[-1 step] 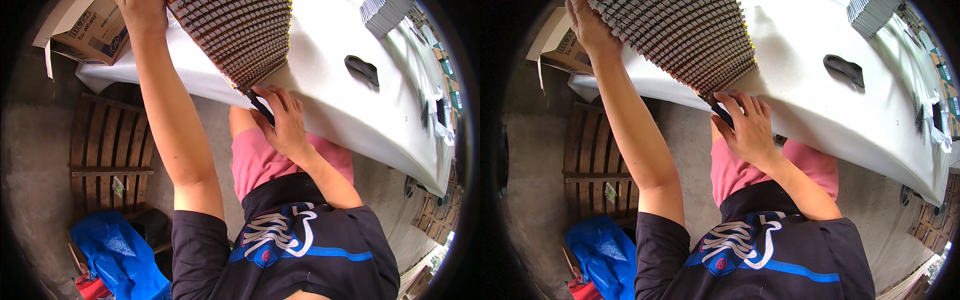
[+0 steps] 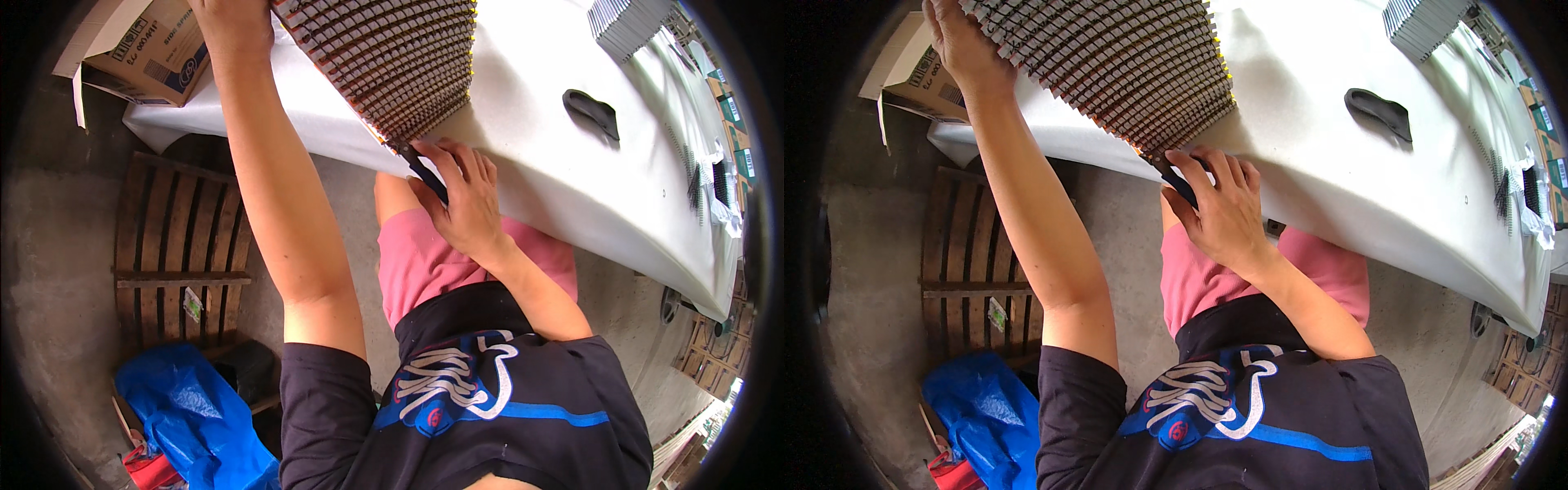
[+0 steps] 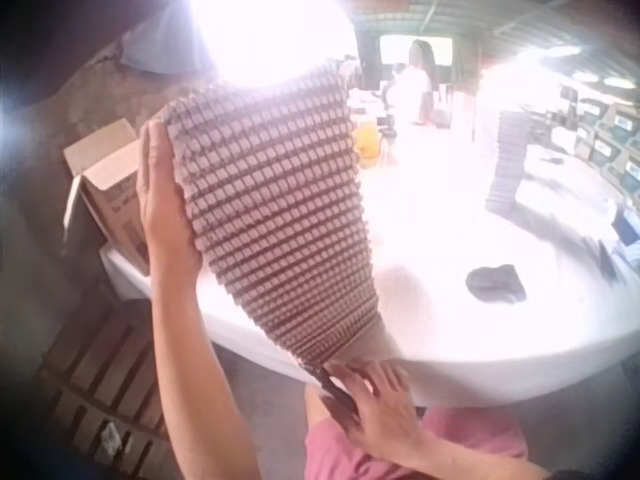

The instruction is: The person trims the excess spiral binding from a stack of notebooks using pliers and then places stacks of notebooks into a cardboard box.

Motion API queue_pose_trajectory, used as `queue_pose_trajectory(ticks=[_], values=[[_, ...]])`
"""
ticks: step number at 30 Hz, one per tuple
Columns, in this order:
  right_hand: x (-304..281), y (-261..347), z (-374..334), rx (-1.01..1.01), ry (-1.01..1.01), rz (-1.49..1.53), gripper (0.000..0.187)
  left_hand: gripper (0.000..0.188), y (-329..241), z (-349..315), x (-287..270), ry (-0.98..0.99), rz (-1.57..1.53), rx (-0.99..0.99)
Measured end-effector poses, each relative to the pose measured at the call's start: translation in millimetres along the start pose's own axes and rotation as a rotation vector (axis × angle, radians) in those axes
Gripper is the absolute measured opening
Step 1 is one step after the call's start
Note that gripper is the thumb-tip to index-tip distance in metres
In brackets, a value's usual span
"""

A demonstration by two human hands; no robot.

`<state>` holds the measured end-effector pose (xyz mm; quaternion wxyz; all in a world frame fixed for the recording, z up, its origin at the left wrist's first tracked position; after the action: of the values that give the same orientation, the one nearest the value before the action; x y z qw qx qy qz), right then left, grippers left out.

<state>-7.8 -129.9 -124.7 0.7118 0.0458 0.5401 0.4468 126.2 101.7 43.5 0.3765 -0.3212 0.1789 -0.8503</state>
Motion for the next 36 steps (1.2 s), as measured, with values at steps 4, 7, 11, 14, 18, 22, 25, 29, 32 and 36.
queue_pose_trajectory(ticks=[4,7,11,14,18,22,25,29,32,36], values=[[0,-3,1,-0.016,-0.021,-0.127,0.041,0.061,17,0,18,-0.18,0.687,0.234],[-1,-3,3,-0.031,-0.016,-0.137,0.04,0.062,23,-9,37,-0.136,0.717,0.293],[5,-7,3,0.111,0.158,0.257,0.033,0.063,14,-2,31,-0.091,0.672,0.243],[-7,-2,8,0.52,0.408,1.083,0.03,0.063,16,-3,36,-0.127,0.67,0.178],[-17,-4,11,0.768,0.501,1.548,0.031,0.06,25,-7,56,-0.286,0.644,0.244],[4,-6,-2,0.245,0.222,0.7,0.034,0.06,-5,4,-26,-0.058,-0.062,0.025],[1,-2,-4,0.067,0.053,0.192,0.036,0.06,-10,2,-44,0.034,-0.36,-0.057],[1,-9,-7,0.072,0.056,-0.044,0.037,0.06,25,-2,35,-0.194,0.636,0.213],[1,-8,-5,0.051,0.042,-0.068,0.036,0.06,24,-1,37,-0.215,0.66,0.196],[5,-7,-1,0.067,0.127,-0.007,0.034,0.061,6,-1,-15,-0.067,-0.011,0.032]])
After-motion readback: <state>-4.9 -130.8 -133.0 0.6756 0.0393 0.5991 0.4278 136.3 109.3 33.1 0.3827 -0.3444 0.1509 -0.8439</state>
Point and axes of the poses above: each hand's wrist, its own z-axis towards the middle knuckle, its own x-axis out of the palm, y = z × x, the point moved 1 cm from there along z, towards the middle knuckle, and after that the axes turned 11 degrees about y, right-handed, at the moved point
